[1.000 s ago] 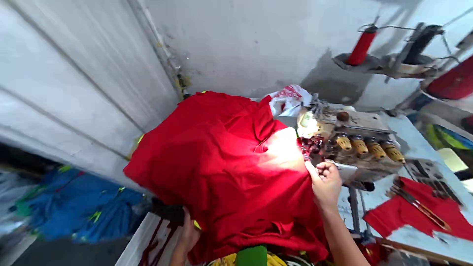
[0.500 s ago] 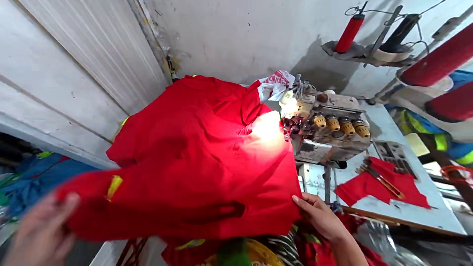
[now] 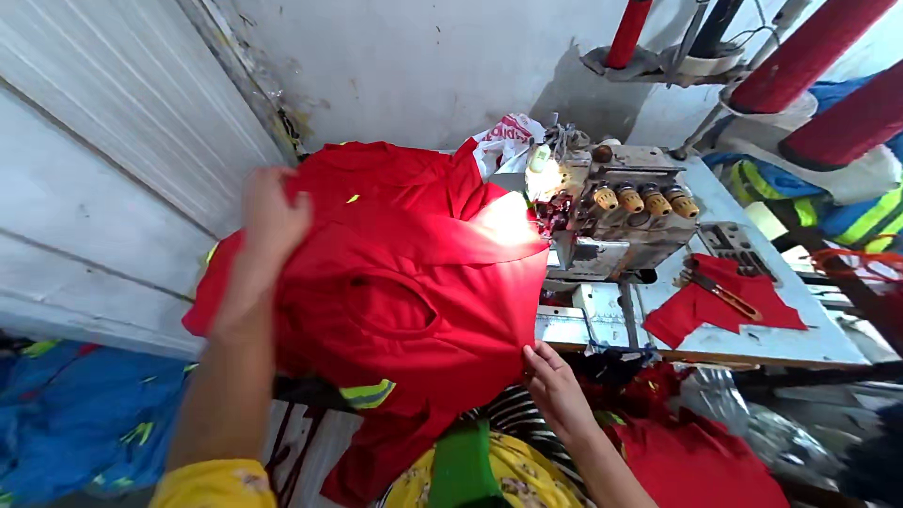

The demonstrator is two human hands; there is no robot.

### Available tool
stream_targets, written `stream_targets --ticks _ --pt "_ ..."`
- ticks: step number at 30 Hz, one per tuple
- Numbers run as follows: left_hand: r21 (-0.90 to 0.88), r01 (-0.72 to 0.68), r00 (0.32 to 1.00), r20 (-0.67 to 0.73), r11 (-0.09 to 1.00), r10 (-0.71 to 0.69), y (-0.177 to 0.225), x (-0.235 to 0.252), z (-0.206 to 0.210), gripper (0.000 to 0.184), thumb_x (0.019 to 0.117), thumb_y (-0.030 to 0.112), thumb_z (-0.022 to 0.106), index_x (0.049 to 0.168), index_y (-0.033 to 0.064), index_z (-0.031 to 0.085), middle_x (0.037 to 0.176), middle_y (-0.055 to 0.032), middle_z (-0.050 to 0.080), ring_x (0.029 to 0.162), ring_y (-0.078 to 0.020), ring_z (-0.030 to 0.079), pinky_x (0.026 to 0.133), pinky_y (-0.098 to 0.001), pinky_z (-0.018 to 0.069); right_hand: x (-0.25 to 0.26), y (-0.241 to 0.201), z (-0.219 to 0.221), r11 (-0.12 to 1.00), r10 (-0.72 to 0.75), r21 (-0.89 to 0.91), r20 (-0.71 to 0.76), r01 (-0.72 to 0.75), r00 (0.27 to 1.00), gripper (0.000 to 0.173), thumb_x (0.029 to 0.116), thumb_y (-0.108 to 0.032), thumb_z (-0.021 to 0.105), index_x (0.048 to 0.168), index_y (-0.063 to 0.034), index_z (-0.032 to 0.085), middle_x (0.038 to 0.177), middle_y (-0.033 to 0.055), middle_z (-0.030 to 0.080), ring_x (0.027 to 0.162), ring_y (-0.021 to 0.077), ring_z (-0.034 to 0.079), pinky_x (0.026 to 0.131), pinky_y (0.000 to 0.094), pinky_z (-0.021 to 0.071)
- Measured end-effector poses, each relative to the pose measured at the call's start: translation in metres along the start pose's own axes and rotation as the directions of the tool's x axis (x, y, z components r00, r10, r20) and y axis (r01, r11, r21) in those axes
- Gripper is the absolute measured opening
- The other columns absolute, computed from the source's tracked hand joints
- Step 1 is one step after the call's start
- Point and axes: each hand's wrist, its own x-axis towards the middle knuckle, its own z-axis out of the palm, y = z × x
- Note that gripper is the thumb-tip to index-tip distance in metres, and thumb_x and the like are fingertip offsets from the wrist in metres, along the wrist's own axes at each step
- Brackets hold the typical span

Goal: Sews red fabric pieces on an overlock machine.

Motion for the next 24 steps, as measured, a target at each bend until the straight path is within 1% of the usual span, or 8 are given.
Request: stream_targets --ticks 2,4,6,8,12,16,20,24 --pt "-0.162 -0.307 0.947 0.046 0.938 0.318 0.028 -0.03 0.062 0.039 0.0958 0.018 0.063 0.124 -0.008 0.061 0.13 -0.0315 0.058 0.125 -0.0451 0.055 0.104 -0.0587 0.0463 -0.004 0.001 0.001 0.999 -0.023 -0.027 -0.027 0.022 0.999 0.02 0.1074 -0.007 0.039 0.105 -0.0051 0.059 0.089 0.0018 0.072 0.082 0.0094 0.072 0.079 0.028 0.0611" --pt "-0.191 -0.538 0.817 0.12 0.821 0.564 0.052 -0.053 0.129 0.04 0.0839 0.028 0.076 0.112 0.0 0.068 0.12 -0.0215 0.064 0.119 -0.0379 0.059 0.1 -0.0548 0.0484 -0.009 -0.002 0.003 0.997 -0.053 -0.066 -0.051 0.05 0.997 0.019 0.1069 -0.008 0.04 0.106 -0.0045 0.059 0.09 0.0022 0.071 0.082 0.0097 0.072 0.079 0.0287 0.0617" --pt "-0.165 -0.565 0.791 0.168 0.808 0.588 0.066 -0.063 0.165 0.04 0.0793 0.018 0.081 0.108 -0.0045 0.067 0.114 -0.0238 0.064 0.112 -0.042 0.062 0.092 -0.0579 0.0501 -0.015 -0.005 0.004 0.993 -0.075 -0.1 -0.078 0.067 0.994 0.018 0.1061 -0.007 0.041 0.104 -0.0055 0.059 0.088 0.0012 0.072 0.08 0.0091 0.072 0.077 0.0285 0.0622" --pt "-0.131 -0.526 0.837 0.096 0.84 0.539 0.06 -0.057 0.181 0.035 0.0792 0.007 0.076 0.11 -0.0078 0.066 0.113 -0.0268 0.065 0.11 -0.0454 0.063 0.09 -0.0596 0.0514 -0.016 -0.005 0.002 0.99 -0.1 -0.107 -0.093 0.09 0.991 0.018 0.1048 -0.007 0.043 0.102 -0.0059 0.06 0.086 0.001 0.071 0.078 0.0088 0.072 0.075 0.0283 0.0621" --pt "-0.202 -0.493 0.85 0.094 0.846 0.518 0.037 -0.036 0.174 0.02 0.0911 0.0 0.06 0.105 -0.0073 0.072 0.11 -0.026 0.07 0.111 -0.0451 0.065 0.098 -0.0579 0.0493 -0.014 -0.006 -0.002 0.986 -0.115 -0.134 -0.116 0.099 0.987 0.018 0.1044 -0.006 0.042 0.102 -0.0058 0.06 0.085 -0.0012 0.07 0.078 0.0077 0.071 0.076 0.0282 0.0617" --pt "-0.363 -0.378 0.855 0.217 0.852 0.471 0.042 -0.031 0.132 0.024 0.0994 0.003 0.052 0.111 -0.0099 0.069 0.111 -0.0273 0.069 0.112 -0.0399 0.065 0.102 -0.0533 0.0475 -0.014 -0.004 -0.006 0.989 -0.101 -0.12 -0.109 0.088 0.989 0.019 0.1054 -0.005 0.041 0.103 -0.0083 0.06 0.088 -0.0034 0.071 0.082 0.0064 0.071 0.079 0.0274 0.0613" --pt "-0.351 -0.422 0.852 0.162 0.836 0.498 0.086 -0.045 0.069 0.022 0.1018 0.015 0.051 0.099 0.0004 0.067 0.083 -0.0078 0.066 0.076 -0.0088 0.06 0.072 -0.0285 0.0486 -0.019 -0.006 -0.007 0.993 -0.099 -0.082 -0.13 0.089 0.987 0.021 0.1049 -0.007 0.041 0.101 -0.0115 0.061 0.087 -0.0047 0.071 0.081 0.0053 0.071 0.077 0.026 0.0613" --pt "-0.269 -0.627 0.747 0.062 0.731 0.662 0.135 -0.089 0.043 0.025 0.0999 0.022 0.055 0.086 0.008 0.07 0.073 0.0021 0.06 0.061 -0.0025 0.054 0.054 -0.0189 0.045 -0.025 -0.007 -0.014 0.99 -0.141 -0.046 -0.147 0.135 0.979 0.019 0.1039 -0.008 0.047 0.102 -0.0116 0.065 0.091 -0.0025 0.073 0.082 0.0065 0.071 0.077 0.0269 0.0618"
